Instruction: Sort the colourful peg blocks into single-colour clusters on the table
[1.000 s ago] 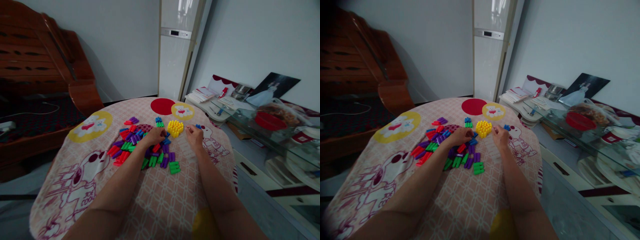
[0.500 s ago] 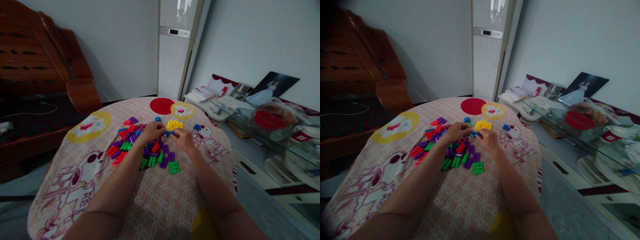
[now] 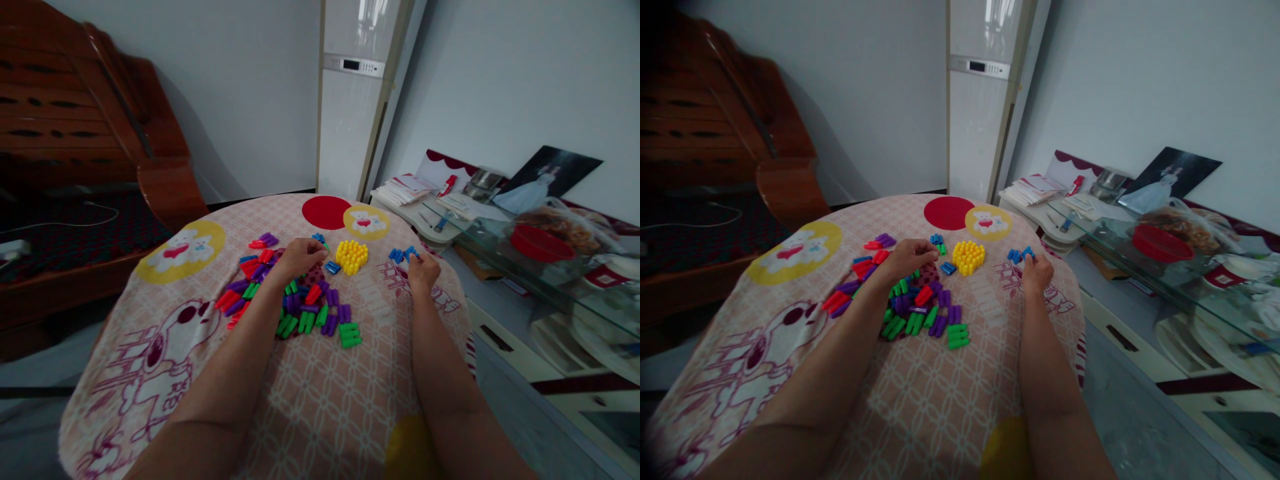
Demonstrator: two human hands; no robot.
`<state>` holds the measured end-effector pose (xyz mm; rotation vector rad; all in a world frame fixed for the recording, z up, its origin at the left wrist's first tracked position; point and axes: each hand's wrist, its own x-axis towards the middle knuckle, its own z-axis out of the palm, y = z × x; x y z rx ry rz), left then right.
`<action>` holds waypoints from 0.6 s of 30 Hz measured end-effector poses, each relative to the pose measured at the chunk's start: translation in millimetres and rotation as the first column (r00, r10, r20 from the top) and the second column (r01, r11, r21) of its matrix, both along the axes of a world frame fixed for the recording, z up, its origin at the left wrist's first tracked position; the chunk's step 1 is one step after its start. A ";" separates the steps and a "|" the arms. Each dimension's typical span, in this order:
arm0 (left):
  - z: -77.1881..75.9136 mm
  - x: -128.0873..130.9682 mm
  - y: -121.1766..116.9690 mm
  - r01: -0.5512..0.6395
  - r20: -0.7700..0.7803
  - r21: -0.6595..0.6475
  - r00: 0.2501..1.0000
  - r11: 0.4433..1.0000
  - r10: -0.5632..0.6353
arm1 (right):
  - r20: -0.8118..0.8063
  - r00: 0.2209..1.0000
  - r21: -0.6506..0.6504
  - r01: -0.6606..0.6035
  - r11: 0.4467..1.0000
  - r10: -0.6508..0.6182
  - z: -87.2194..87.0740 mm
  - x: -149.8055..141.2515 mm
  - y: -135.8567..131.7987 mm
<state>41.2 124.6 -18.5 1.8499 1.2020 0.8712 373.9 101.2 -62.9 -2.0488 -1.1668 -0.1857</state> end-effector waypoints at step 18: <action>10.8 -45.1 4.0 -0.237 -0.385 0.189 0.875 0.953 0.294 | 0.088 0.996 0.065 -0.032 0.997 0.026 2.2 -14.5 -6.3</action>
